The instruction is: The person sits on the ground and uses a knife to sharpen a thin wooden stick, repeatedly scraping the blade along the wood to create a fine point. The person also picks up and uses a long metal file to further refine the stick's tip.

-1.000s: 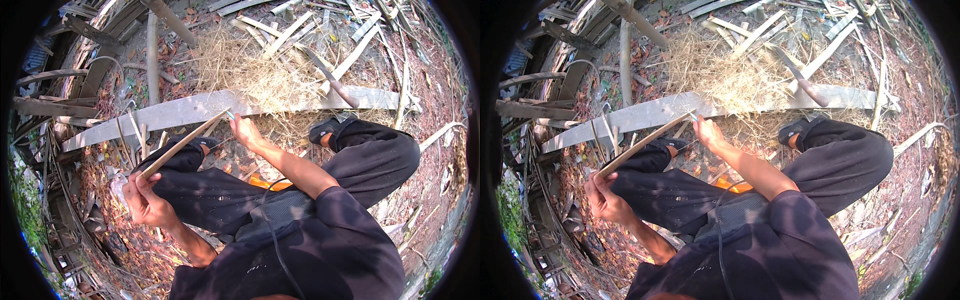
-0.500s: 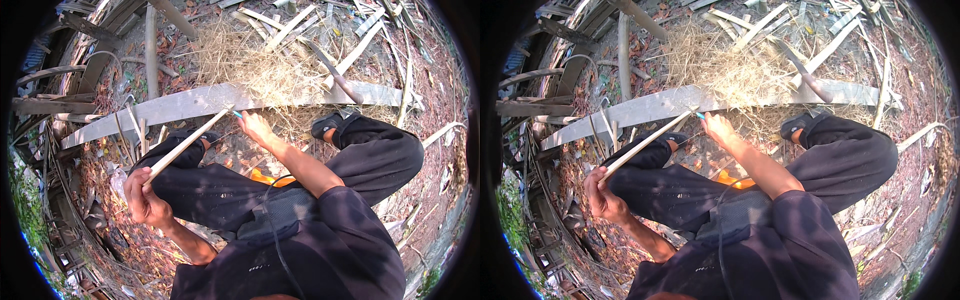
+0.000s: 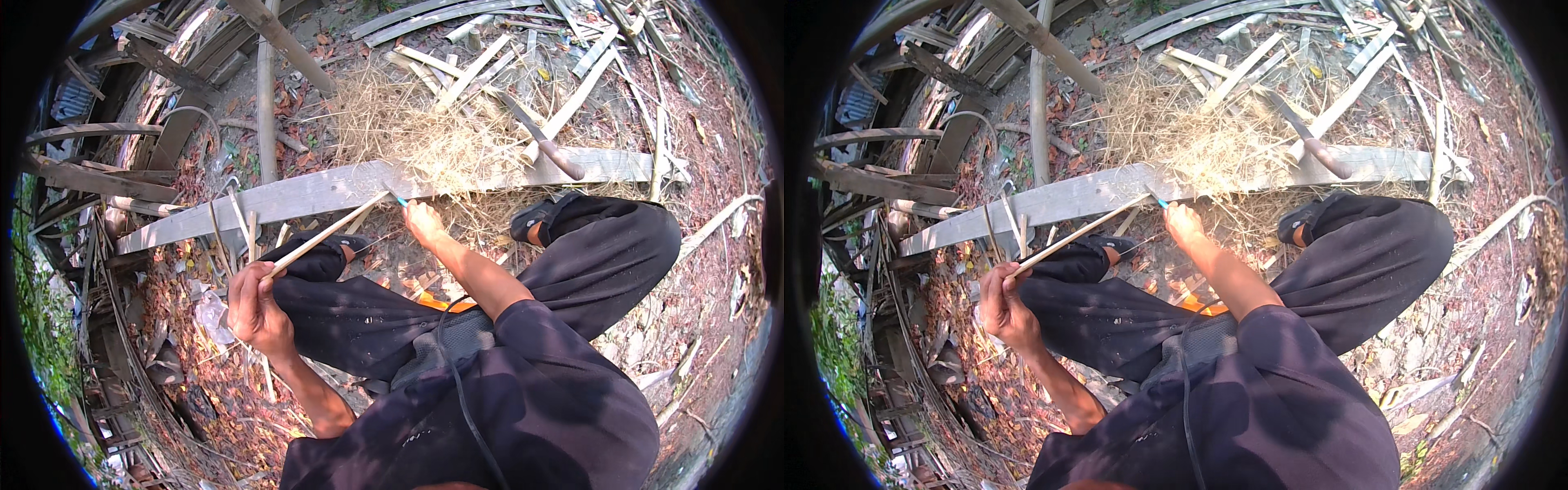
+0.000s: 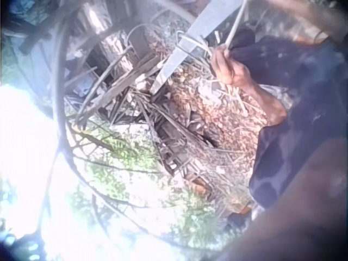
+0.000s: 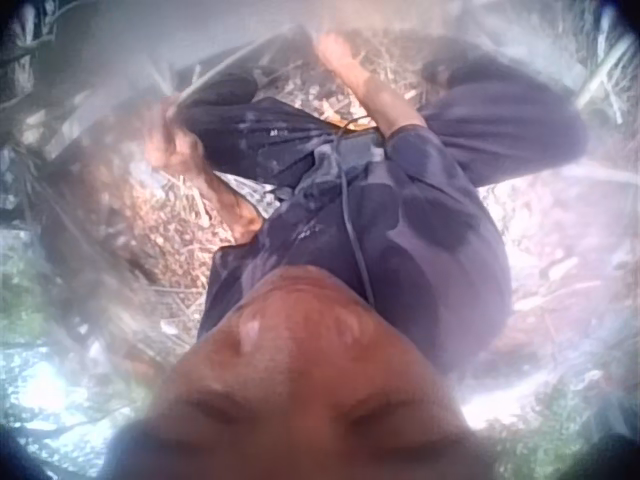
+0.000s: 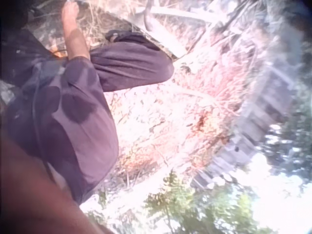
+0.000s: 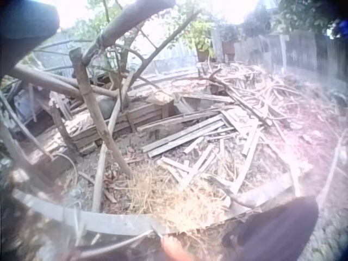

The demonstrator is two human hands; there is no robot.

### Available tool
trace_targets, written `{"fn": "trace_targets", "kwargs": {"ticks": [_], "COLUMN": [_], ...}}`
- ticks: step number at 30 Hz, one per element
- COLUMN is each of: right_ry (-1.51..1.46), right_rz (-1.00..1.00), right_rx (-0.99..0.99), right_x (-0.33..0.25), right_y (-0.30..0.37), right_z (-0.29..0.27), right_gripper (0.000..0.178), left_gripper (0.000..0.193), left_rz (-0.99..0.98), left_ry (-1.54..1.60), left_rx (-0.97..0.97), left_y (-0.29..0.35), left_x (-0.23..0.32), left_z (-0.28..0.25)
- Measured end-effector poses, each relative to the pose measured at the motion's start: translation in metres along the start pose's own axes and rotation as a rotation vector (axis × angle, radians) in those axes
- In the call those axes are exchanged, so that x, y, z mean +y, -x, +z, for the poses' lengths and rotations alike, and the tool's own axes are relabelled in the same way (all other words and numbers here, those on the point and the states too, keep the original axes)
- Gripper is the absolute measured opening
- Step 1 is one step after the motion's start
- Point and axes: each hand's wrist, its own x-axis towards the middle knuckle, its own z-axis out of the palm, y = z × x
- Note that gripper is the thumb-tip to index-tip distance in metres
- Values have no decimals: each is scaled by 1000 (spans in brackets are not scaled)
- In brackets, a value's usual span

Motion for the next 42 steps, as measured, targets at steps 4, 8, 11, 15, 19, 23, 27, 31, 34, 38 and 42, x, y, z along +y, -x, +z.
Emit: {"fn": "trace_targets", "kwargs": {"ticks": [4, 8, 11, 15, 19, 23, 27, 31, 34, 38, 42], "right_ry": [-110, -412, -262, -67, -237, -25, -60, -260, -347, -208, 100], "right_rz": [72, -20, -118, -5, -22, -22, 58, 31, -93, -236, -148], "right_rx": [-77, 13, -124, -22, -75, -20, -33, -24, 52, 100, 146], "right_x": [-4, -30, -49, -9, -42, -13, -13, -19, -38, -25, -10], "right_y": [2, 24, 32, 16, 28, 13, 11, 15, 24, 28, 20], "right_z": [-9, -39, -34, -20, -39, -26, -27, -39, -58, -39, -41], "right_gripper": [38, 36, 35, 37, 36, 38, 36, 30, 26, 28, 33], "left_gripper": [16, 20, 19, 17, 16, 15, 14, 14, 14, 14, 16], "left_rz": [-110, -185, -210, -198, -205, -180, 3, -64, -55, -33, 21], "left_ry": [-6, -15, -27, -47, -78, -33, -34, -18, -64, -28, -36], "left_rx": [56, 92, 131, 132, 124, 135, 39, 55, 48, 73, 4], "left_y": [9, 20, 23, 18, 17, 18, 9, 7, 7, 3, 2], "left_x": [-3, -6, -4, 2, 0, 2, 8, 19, 18, 15, 16], "left_z": [-7, -10, -9, 0, -2, 4, 9, 13, 12, 17, 16]}}
